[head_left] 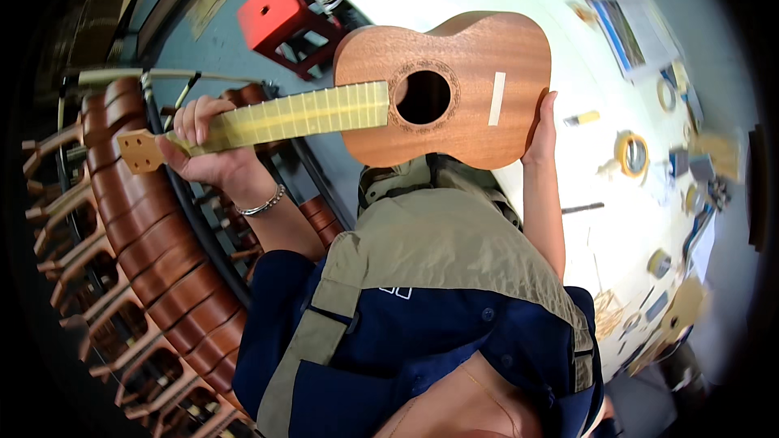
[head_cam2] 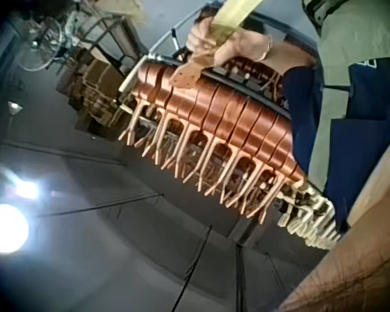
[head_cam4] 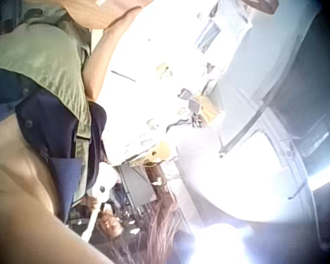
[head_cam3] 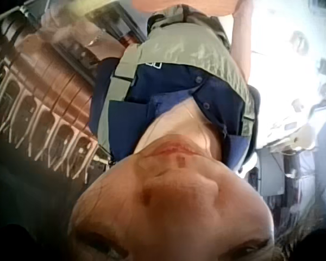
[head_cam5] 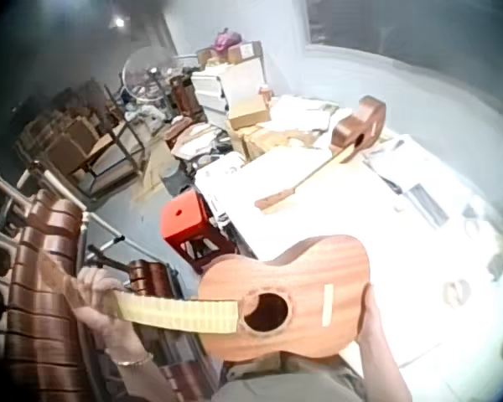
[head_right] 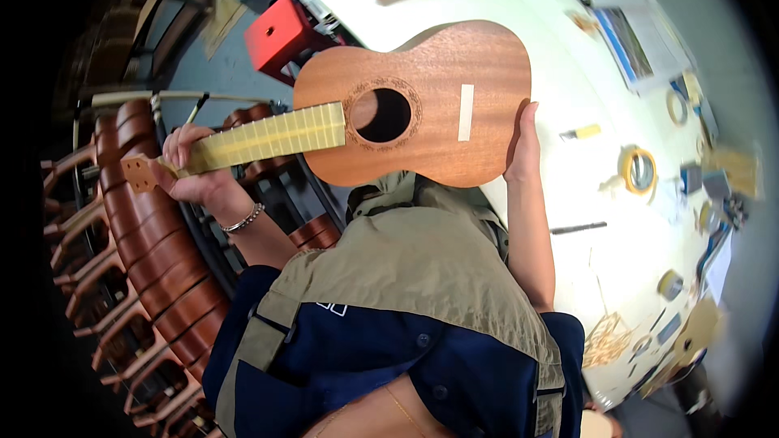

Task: The person repeatedly picks up unfinished guitar bodies from a rack, scrapes the edges with a small tool, and marks the sides with a pen. The person then returns the guitar to the rack and repeats the process with another unit.

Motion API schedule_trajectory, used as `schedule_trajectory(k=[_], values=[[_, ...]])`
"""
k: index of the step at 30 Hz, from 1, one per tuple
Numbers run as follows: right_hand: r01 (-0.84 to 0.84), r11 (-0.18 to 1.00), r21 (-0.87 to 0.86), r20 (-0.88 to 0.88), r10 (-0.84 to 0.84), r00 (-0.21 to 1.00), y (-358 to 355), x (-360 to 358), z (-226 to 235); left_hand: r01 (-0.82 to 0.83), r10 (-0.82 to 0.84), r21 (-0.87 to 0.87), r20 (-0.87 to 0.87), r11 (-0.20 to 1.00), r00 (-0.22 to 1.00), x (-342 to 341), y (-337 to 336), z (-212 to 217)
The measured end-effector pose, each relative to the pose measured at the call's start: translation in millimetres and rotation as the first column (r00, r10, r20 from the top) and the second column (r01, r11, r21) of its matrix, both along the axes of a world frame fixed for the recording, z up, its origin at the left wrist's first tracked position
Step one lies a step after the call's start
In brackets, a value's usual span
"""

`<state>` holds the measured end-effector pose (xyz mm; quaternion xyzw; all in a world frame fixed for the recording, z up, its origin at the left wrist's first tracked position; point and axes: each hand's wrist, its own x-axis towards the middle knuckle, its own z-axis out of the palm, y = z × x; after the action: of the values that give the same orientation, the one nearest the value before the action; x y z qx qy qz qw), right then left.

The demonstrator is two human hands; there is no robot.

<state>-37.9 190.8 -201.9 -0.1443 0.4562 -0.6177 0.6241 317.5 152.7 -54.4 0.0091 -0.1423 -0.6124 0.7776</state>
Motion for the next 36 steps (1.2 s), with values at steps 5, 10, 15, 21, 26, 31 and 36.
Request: schedule_trajectory(k=[5, 10, 15, 21, 26, 31, 36], values=[[0.243, 0.970, -0.010, 0.026, -0.242, 0.970, 17.1, -27.2, 3.4, 0.013, -0.061, 0.221, 0.211, 0.975, 0.976, -66.2, -51.2, -36.2], [0.388, 0.921, 0.022, 0.022, -0.389, 0.921, 16.7, -21.6, 16.1, 0.008, -0.147, 0.326, 0.405, 0.945, 0.902, -123.0, -90.9, -61.8], [0.362, 0.931, -0.048, 0.010, -0.362, 0.932, 8.9, -13.0, 45.2, 0.053, -0.243, 0.368, 0.492, 0.928, 0.836, -126.3, -137.6, -63.8], [0.316, 0.941, 0.124, -0.041, -0.313, 0.949, 7.5, -7.3, 53.0, 0.194, -0.404, 0.380, 0.616, 0.904, 0.676, -138.3, -171.9, -55.7], [0.368, 0.857, 0.361, -0.067, -0.369, 0.927, 21.9, -16.7, 47.3, 0.307, -0.353, 0.221, 0.798, 0.926, 0.489, -157.4, -169.1, -58.5], [0.305, 0.816, 0.491, -0.020, -0.339, 0.941, 55.6, -35.0, -5.5, 0.264, -0.247, 0.151, 0.890, 0.953, 0.383, -178.8, -152.4, -46.0], [0.222, 0.809, 0.544, 0.058, -0.300, 0.952, 61.9, -27.5, -11.5, 0.302, -0.229, 0.111, 0.891, 0.947, 0.391, -182.3, -148.2, -45.7]])
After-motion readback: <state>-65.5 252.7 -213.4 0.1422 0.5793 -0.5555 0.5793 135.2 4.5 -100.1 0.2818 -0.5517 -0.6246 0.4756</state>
